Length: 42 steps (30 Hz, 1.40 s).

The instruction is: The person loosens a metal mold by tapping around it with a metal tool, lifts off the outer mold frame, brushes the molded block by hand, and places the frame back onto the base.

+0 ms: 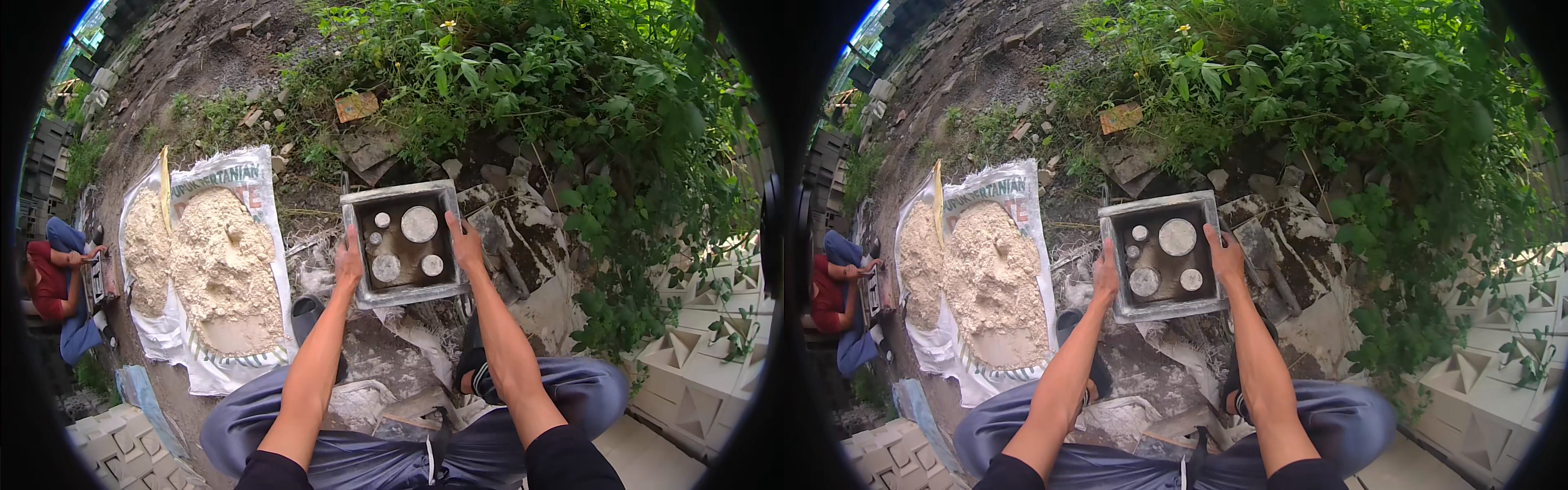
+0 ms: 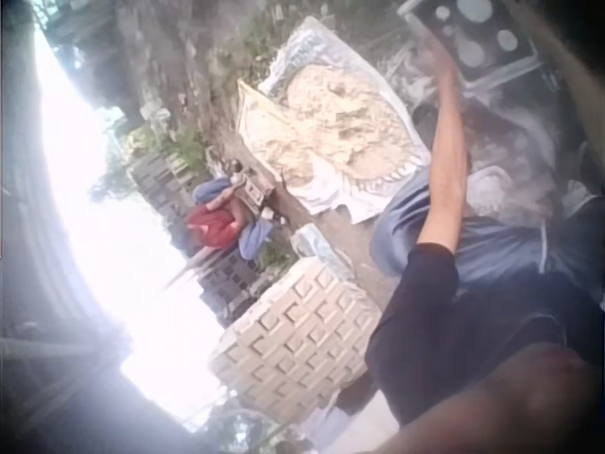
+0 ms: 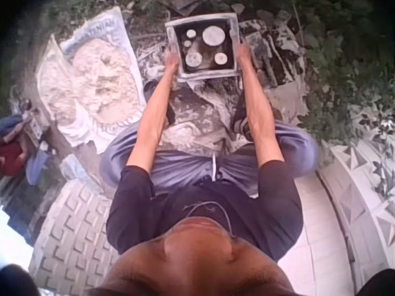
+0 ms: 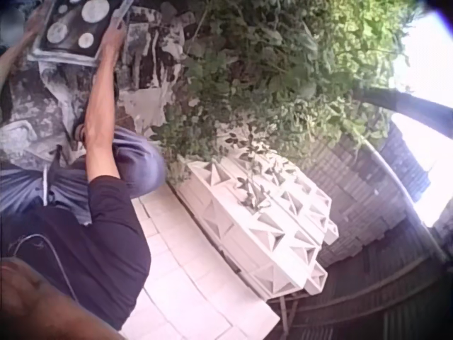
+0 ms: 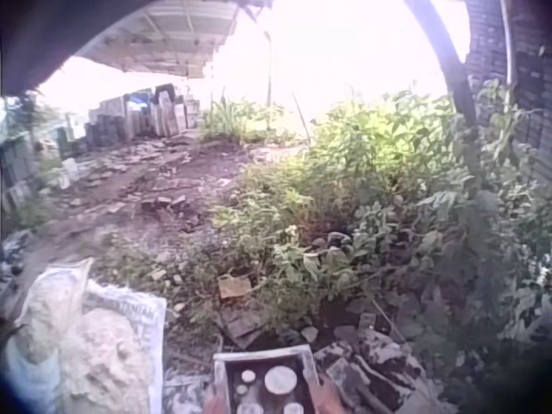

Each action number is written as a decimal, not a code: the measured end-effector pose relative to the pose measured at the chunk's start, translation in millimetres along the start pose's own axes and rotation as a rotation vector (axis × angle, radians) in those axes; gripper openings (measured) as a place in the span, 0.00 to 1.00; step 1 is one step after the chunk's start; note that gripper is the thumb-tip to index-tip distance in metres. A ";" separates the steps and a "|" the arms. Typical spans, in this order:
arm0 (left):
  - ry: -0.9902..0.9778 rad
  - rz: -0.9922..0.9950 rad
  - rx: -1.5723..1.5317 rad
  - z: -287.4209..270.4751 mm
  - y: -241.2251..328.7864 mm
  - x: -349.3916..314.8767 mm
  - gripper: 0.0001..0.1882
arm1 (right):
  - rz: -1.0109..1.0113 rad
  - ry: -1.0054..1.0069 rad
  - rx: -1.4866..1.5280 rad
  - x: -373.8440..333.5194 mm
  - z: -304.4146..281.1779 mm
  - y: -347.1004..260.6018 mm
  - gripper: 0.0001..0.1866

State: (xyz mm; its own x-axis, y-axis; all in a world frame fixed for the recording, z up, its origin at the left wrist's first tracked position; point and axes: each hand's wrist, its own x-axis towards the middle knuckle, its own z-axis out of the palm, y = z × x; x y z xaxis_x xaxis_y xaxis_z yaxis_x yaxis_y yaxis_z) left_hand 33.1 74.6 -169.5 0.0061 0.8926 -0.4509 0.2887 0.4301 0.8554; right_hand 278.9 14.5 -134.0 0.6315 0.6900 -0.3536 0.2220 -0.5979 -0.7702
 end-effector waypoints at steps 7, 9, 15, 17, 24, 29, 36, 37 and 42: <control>-0.050 0.084 -0.077 -16.2 -26.3 -8.6 0.44 | -0.122 0.058 -0.427 -9.1 1.9 -16.7 0.34; -0.023 0.024 -0.124 -10.7 -49.3 -27.4 0.43 | -0.338 0.210 -0.436 -10.8 4.2 -6.6 0.29; 0.105 -0.182 0.198 -14.8 -96.6 -113.2 0.31 | -0.712 0.249 -0.251 -107.7 4.6 -6.8 0.09; -0.058 -0.161 0.323 -26.1 -141.6 -107.7 0.33 | -0.629 0.003 -0.144 -149.1 20.1 -2.2 0.06; 0.089 -0.134 0.321 43.7 -93.0 -124.8 0.37 | 0.142 -0.077 0.199 -140.1 75.2 145.6 0.09; 0.325 -0.042 0.190 2.0 -121.6 -102.0 0.23 | 0.388 0.311 0.603 -121.7 83.9 129.0 0.10; -0.198 -0.400 -0.530 -28.4 -67.8 -41.4 0.42 | 0.706 -0.420 0.301 -98.6 15.9 112.5 0.15; -0.327 -0.406 -0.629 -20.9 -40.2 -51.0 0.45 | 0.683 -0.265 0.265 -98.4 -2.1 108.3 0.14; -0.469 -0.287 -0.228 -29.7 -51.9 -43.9 0.55 | 0.326 0.186 -0.159 -69.7 -28.0 74.0 0.18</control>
State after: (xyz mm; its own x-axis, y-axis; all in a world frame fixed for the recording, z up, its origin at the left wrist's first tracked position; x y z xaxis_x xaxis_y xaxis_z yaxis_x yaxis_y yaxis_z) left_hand -10.6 17.1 -186.5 0.3956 0.6034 -0.6924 0.1287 0.7100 0.6923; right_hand 272.1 -89.3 -151.5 0.8080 0.3771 -0.4528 0.0910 -0.8391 -0.5364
